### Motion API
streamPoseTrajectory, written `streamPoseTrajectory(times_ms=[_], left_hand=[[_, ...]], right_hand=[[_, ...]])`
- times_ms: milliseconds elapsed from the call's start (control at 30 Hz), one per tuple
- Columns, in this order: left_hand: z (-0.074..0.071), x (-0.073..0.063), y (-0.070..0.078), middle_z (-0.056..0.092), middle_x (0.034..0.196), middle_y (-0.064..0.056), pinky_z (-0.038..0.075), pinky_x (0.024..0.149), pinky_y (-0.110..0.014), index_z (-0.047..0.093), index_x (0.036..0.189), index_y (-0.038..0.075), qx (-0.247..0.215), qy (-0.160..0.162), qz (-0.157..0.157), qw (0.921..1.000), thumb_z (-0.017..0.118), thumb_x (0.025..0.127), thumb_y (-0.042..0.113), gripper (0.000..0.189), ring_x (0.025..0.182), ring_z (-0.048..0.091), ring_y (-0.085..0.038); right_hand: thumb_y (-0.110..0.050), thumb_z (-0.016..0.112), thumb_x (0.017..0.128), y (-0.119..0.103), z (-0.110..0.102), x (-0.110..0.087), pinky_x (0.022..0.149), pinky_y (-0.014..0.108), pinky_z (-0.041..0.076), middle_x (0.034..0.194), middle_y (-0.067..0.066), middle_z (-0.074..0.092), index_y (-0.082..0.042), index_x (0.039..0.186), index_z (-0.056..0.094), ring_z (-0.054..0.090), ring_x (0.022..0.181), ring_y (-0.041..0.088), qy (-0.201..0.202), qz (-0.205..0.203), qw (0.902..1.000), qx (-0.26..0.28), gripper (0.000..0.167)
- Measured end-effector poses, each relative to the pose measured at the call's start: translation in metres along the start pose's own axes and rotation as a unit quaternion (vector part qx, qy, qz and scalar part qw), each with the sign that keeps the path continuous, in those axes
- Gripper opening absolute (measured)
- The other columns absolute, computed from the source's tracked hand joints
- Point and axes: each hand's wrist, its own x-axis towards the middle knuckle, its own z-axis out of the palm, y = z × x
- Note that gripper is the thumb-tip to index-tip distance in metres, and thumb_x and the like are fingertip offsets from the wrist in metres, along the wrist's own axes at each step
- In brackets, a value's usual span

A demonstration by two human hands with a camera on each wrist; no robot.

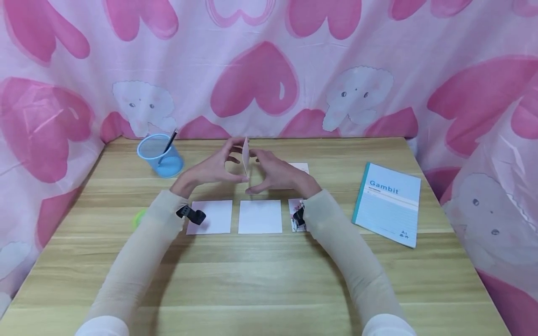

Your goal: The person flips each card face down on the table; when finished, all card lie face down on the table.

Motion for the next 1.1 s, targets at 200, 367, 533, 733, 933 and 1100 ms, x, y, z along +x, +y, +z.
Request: streamPoseTrajectory(times_ms=[200, 367, 533, 733, 933, 1100], left_hand=[[-0.002, -0.003, 0.017, 0.029, 0.147, -0.008, 0.04, 0.1, -0.044, 0.018, 0.151, 0.013, 0.008, -0.007, 0.001, 0.9999, 0.085, 0.076, 0.014, 0.1, 0.127, 0.037, -0.029], [-0.006, -0.001, -0.005, 0.03, 0.146, -0.003, 0.038, 0.102, -0.051, 0.02, 0.149, 0.02, 0.018, -0.003, -0.01, 0.9998, 0.087, 0.074, 0.021, 0.101, 0.127, 0.036, -0.027], [-0.012, -0.011, -0.026, 0.03, 0.143, -0.003, 0.037, 0.103, -0.053, 0.018, 0.146, 0.017, 0.039, -0.009, -0.057, 0.9976, 0.09, 0.07, 0.027, 0.105, 0.128, 0.035, -0.028], [-0.014, -0.018, -0.04, 0.025, 0.148, -0.006, 0.019, 0.11, -0.061, 0.02, 0.148, 0.014, 0.211, -0.024, -0.137, 0.9675, 0.088, 0.066, 0.044, 0.111, 0.135, 0.028, -0.027], [-0.013, -0.018, -0.049, 0.012, 0.157, -0.012, 0.006, 0.111, -0.064, 0.03, 0.147, 0.014, 0.302, -0.044, -0.172, 0.9369, 0.084, 0.066, 0.054, 0.105, 0.145, 0.006, -0.03], [-0.013, -0.017, -0.055, 0.0, 0.16, -0.018, 0.004, 0.112, -0.063, 0.033, 0.147, 0.013, 0.324, -0.068, -0.179, 0.9264, 0.08, 0.066, 0.063, 0.106, 0.146, -0.009, -0.034]], right_hand=[[-0.053, 0.085, 0.068, 0.0, -0.002, 0.001, 0.106, 0.044, 0.037, 0.146, 0.001, 0.035, -0.018, 0.152, 0.023, 0.037, 0.132, 0.022, 0.005, 0.011, 0.9999, -0.007, 0.11], [-0.053, 0.086, 0.066, -0.001, -0.006, -0.001, 0.103, 0.047, 0.04, 0.143, 0.003, 0.04, -0.015, 0.147, 0.031, 0.039, 0.129, 0.023, 0.01, 0.02, 0.9978, -0.063, 0.105], [-0.054, 0.088, 0.063, 0.001, -0.009, -0.004, 0.103, 0.043, 0.039, 0.139, 0.007, 0.042, -0.008, 0.142, 0.037, 0.039, 0.122, 0.021, 0.003, 0.021, 0.9916, -0.128, 0.105], [-0.062, 0.084, 0.063, 0.007, -0.007, 0.0, 0.108, 0.038, 0.034, 0.137, 0.004, 0.04, -0.008, 0.142, 0.04, 0.036, 0.124, 0.019, -0.011, 0.032, 0.9815, -0.189, 0.106], [-0.066, 0.08, 0.065, 0.012, -0.002, 0.008, 0.109, 0.041, 0.031, 0.137, 0.005, 0.039, -0.008, 0.143, 0.042, 0.034, 0.124, 0.021, -0.027, 0.036, 0.9807, -0.19, 0.105], [-0.07, 0.077, 0.065, 0.018, 0.001, 0.009, 0.112, 0.042, 0.025, 0.142, 0.004, 0.035, -0.011, 0.147, 0.04, 0.03, 0.128, 0.021, -0.046, 0.047, 0.9789, -0.193, 0.107]])
